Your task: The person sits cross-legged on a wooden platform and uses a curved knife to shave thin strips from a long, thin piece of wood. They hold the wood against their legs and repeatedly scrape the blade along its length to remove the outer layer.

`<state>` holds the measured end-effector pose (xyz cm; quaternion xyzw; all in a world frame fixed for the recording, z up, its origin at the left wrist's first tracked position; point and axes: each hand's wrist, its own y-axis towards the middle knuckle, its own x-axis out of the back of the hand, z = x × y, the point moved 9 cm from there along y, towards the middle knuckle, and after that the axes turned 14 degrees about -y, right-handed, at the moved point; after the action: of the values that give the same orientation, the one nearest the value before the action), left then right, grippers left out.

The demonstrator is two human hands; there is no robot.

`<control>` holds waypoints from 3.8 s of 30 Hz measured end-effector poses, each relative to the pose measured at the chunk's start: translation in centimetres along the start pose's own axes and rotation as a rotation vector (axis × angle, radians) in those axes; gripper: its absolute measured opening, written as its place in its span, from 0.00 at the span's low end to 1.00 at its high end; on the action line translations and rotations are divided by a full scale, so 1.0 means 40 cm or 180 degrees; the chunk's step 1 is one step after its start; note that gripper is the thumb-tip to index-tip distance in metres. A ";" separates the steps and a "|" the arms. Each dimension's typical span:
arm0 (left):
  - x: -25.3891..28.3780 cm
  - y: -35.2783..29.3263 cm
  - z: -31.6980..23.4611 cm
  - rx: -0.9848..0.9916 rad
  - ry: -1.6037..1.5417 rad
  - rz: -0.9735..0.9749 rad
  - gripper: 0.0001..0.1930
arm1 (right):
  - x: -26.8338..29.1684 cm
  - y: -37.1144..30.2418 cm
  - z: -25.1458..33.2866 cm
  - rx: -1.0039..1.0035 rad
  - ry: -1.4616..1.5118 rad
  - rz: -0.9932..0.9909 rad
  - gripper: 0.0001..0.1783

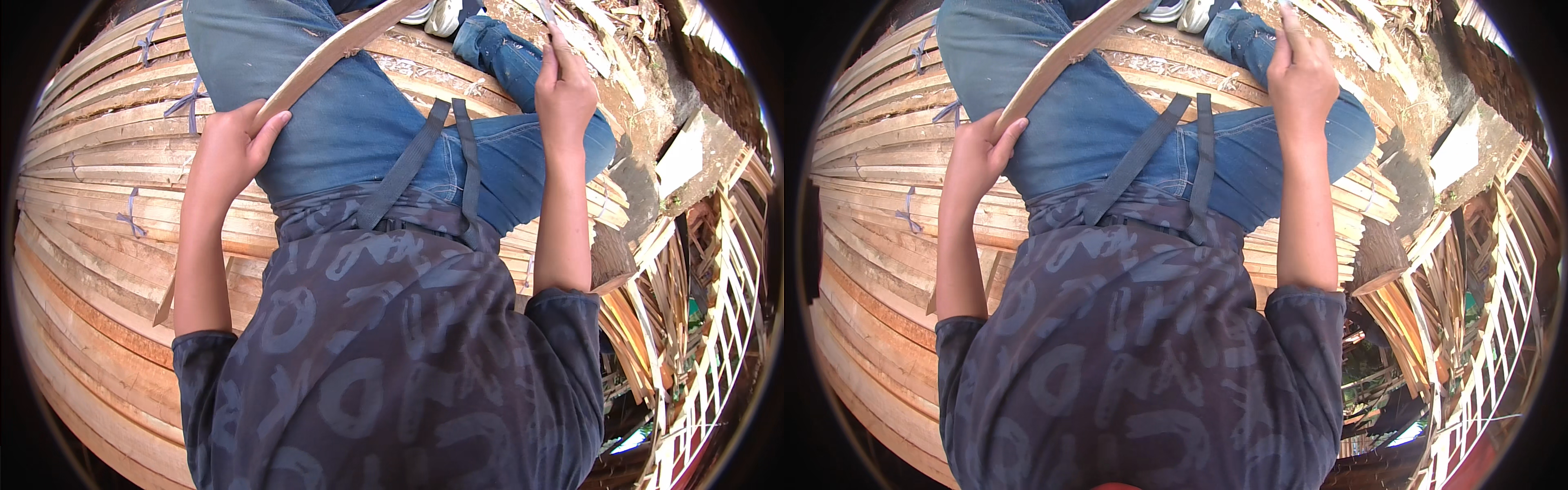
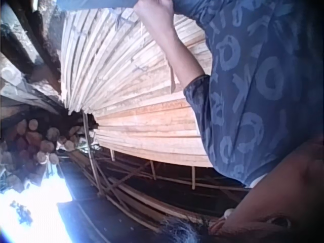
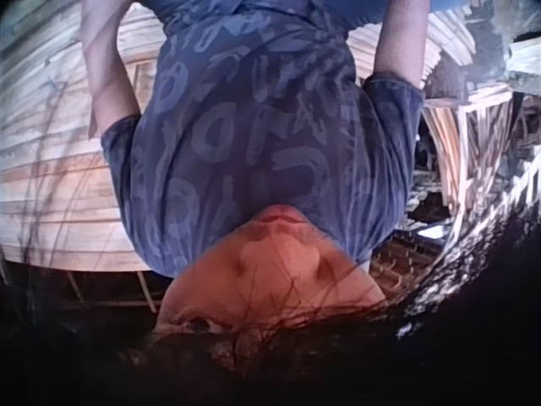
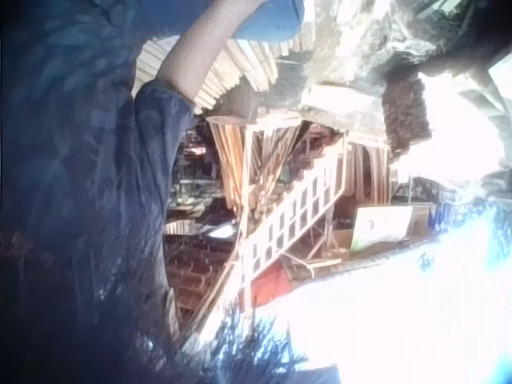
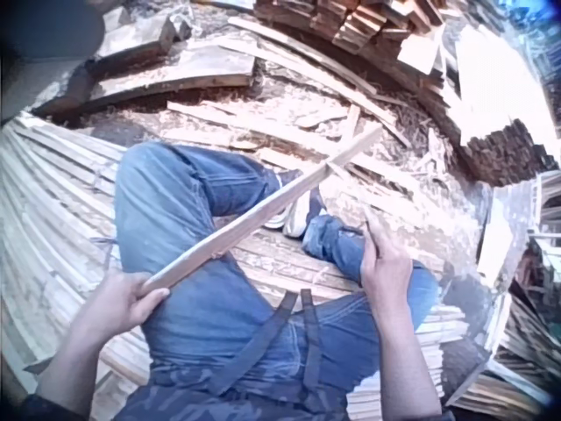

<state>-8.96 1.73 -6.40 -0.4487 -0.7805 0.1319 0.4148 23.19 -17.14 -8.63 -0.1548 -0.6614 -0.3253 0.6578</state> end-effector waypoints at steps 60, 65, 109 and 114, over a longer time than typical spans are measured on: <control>-0.032 0.025 -0.019 0.0761 -0.0918 0.0125 0.15 | 0.034 -0.070 0.237 0.0648 0.0741 0.0012 0.20; -0.041 0.050 -0.043 0.0627 -0.0471 0.0452 0.14 | 0.011 -0.100 0.158 0.0497 0.0596 0.0131 0.21; -0.058 0.057 -0.063 0.0328 -0.0576 0.0278 0.16 | -0.112 -0.183 0.166 -0.1974 0.4569 0.3578 0.16; -0.057 0.058 -0.072 0.0282 -0.0662 0.0274 0.15 | -0.095 -0.159 0.220 -0.1829 0.5917 0.3898 0.15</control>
<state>-4.81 0.72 -7.16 -0.4470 -0.7927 0.2298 0.3450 12.72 -15.39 -13.09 -0.2948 0.3643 -0.0784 0.8799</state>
